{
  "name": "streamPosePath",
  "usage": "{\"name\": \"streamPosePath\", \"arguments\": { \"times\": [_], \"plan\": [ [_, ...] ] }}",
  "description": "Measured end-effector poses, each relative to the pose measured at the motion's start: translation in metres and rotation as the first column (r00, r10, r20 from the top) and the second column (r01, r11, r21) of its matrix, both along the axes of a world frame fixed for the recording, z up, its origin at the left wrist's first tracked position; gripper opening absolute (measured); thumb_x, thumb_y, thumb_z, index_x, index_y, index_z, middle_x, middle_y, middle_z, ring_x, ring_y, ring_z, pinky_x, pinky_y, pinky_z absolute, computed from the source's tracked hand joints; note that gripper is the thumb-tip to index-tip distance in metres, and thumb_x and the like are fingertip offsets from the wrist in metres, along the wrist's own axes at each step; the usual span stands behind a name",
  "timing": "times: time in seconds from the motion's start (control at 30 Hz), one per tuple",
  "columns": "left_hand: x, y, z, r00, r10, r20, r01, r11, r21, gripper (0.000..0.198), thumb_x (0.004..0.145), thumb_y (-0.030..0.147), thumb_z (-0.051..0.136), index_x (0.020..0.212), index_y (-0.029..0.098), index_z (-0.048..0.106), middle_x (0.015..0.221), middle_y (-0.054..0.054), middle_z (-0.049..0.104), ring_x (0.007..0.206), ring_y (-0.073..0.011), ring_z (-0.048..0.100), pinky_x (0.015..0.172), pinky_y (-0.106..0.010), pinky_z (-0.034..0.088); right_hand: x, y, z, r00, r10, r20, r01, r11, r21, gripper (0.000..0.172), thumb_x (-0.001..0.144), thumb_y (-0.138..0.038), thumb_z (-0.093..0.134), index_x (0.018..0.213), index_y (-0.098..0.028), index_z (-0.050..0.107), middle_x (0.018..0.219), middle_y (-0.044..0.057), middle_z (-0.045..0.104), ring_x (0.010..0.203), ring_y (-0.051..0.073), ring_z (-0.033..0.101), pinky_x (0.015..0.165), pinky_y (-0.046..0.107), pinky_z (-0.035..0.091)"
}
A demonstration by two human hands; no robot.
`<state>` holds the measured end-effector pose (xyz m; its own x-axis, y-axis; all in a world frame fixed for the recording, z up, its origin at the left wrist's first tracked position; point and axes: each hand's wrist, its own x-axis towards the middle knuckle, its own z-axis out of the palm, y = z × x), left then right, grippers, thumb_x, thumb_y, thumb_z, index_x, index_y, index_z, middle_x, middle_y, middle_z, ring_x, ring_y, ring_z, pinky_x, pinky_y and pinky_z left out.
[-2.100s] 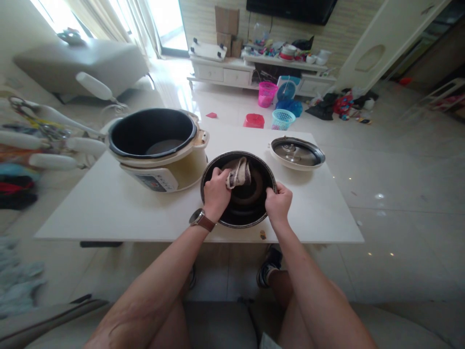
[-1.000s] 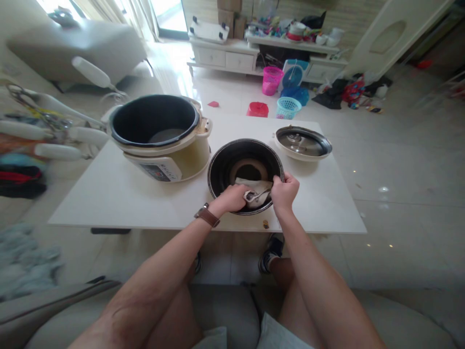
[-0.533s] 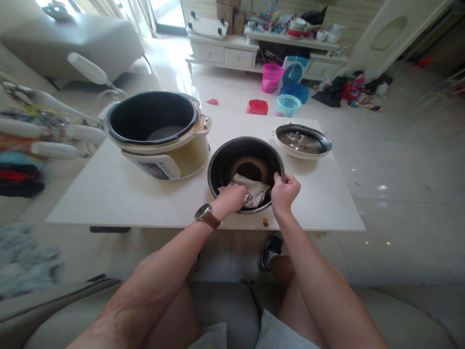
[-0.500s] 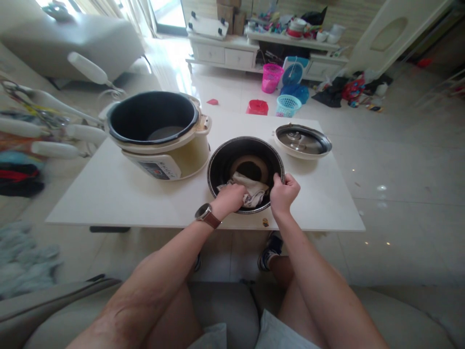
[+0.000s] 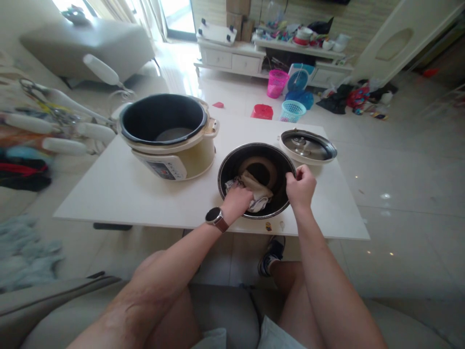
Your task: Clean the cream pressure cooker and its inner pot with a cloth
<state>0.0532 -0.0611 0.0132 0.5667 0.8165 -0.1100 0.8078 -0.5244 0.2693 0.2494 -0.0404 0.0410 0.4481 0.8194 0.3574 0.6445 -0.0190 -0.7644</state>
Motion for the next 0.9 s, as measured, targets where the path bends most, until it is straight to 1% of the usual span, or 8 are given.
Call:
{"name": "streamPosePath", "arguments": {
  "times": [0.2,0.37,0.43,0.5,0.57,0.6,0.73,0.9],
  "plan": [
    [0.001,-0.001,-0.007,1.0,-0.015,0.025,0.015,1.0,-0.021,0.038,0.095,0.005,0.052,0.112,0.017,0.084,0.114,-0.016,0.078,0.119,-0.0282,0.071,0.116,-0.044,0.045,0.003,-0.003,-0.005,0.998,0.069,0.001,-0.069,0.997,0.043,0.041,0.079,-0.019,0.061,0.056,-0.025,0.028,0.055,-0.009,0.022,0.058,0.01,0.024,0.059,0.031,0.02],
    [0.008,0.001,-0.015,0.974,0.113,0.195,-0.08,0.982,-0.171,0.048,0.091,0.003,0.053,0.123,0.026,0.081,0.129,-0.011,0.077,0.122,-0.0259,0.072,0.107,-0.035,0.052,-0.002,-0.006,-0.014,0.996,0.064,-0.062,-0.058,0.994,0.09,0.04,0.081,-0.023,0.06,0.057,-0.025,0.028,0.056,-0.008,0.024,0.059,0.01,0.026,0.059,0.03,0.021],
    [0.015,0.001,-0.017,0.911,0.208,0.356,-0.12,0.96,-0.254,0.05,0.091,0.004,0.052,0.125,0.028,0.079,0.133,-0.007,0.077,0.126,-0.0245,0.07,0.107,-0.034,0.051,-0.007,-0.007,-0.018,0.995,0.038,-0.095,-0.03,0.996,0.087,0.04,0.081,-0.023,0.059,0.057,-0.025,0.027,0.056,-0.008,0.024,0.06,0.011,0.026,0.058,0.029,0.021],
    [0.023,0.002,-0.016,0.801,0.288,0.524,-0.118,0.935,-0.334,0.049,0.093,0.007,0.049,0.128,0.026,0.077,0.13,-0.004,0.078,0.124,-0.0225,0.071,0.104,-0.031,0.053,-0.013,-0.009,-0.023,0.991,-0.002,-0.131,0.011,0.997,0.072,0.039,0.08,-0.023,0.058,0.058,-0.026,0.026,0.056,-0.008,0.023,0.06,0.011,0.026,0.057,0.029,0.021],
    [0.028,0.001,-0.014,0.715,0.31,0.627,-0.079,0.927,-0.367,0.046,0.093,0.009,0.048,0.128,0.021,0.076,0.124,-0.004,0.08,0.117,-0.0213,0.072,0.099,-0.029,0.054,-0.018,-0.01,-0.028,0.986,-0.035,-0.164,0.046,0.997,0.063,0.038,0.08,-0.024,0.057,0.059,-0.026,0.026,0.056,-0.008,0.023,0.059,0.011,0.026,0.057,0.029,0.022],
    [0.029,0.0,-0.012,0.711,0.298,0.637,-0.064,0.929,-0.364,0.043,0.093,0.01,0.048,0.123,0.02,0.077,0.12,-0.004,0.081,0.114,-0.0213,0.073,0.097,-0.028,0.055,-0.02,-0.01,-0.03,0.983,-0.045,-0.176,0.057,0.996,0.062,0.037,0.08,-0.024,0.056,0.059,-0.026,0.026,0.057,-0.008,0.024,0.06,0.011,0.026,0.057,0.028,0.022],
    [0.021,-0.003,-0.006,0.861,0.173,0.478,-0.039,0.96,-0.276,0.033,0.09,0.011,0.052,0.098,0.021,0.082,0.116,-0.006,0.081,0.11,-0.0237,0.074,0.094,-0.029,0.055,-0.021,-0.009,-0.036,0.983,-0.062,-0.175,0.074,0.995,0.064,0.033,0.081,-0.026,0.055,0.059,-0.026,0.031,0.057,-0.008,0.028,0.06,0.012,0.027,0.058,0.029,0.024],
    [0.002,0.002,-0.004,0.991,0.089,0.102,-0.071,0.982,-0.174,0.041,0.086,0.003,0.056,0.111,0.023,0.082,0.121,-0.012,0.079,0.119,-0.0264,0.073,0.104,-0.035,0.053,-0.017,-0.008,-0.036,0.986,-0.047,-0.163,0.058,0.997,0.058,0.035,0.081,-0.024,0.055,0.057,-0.026,0.03,0.056,-0.008,0.024,0.059,0.011,0.026,0.058,0.03,0.022]
  ]
}}
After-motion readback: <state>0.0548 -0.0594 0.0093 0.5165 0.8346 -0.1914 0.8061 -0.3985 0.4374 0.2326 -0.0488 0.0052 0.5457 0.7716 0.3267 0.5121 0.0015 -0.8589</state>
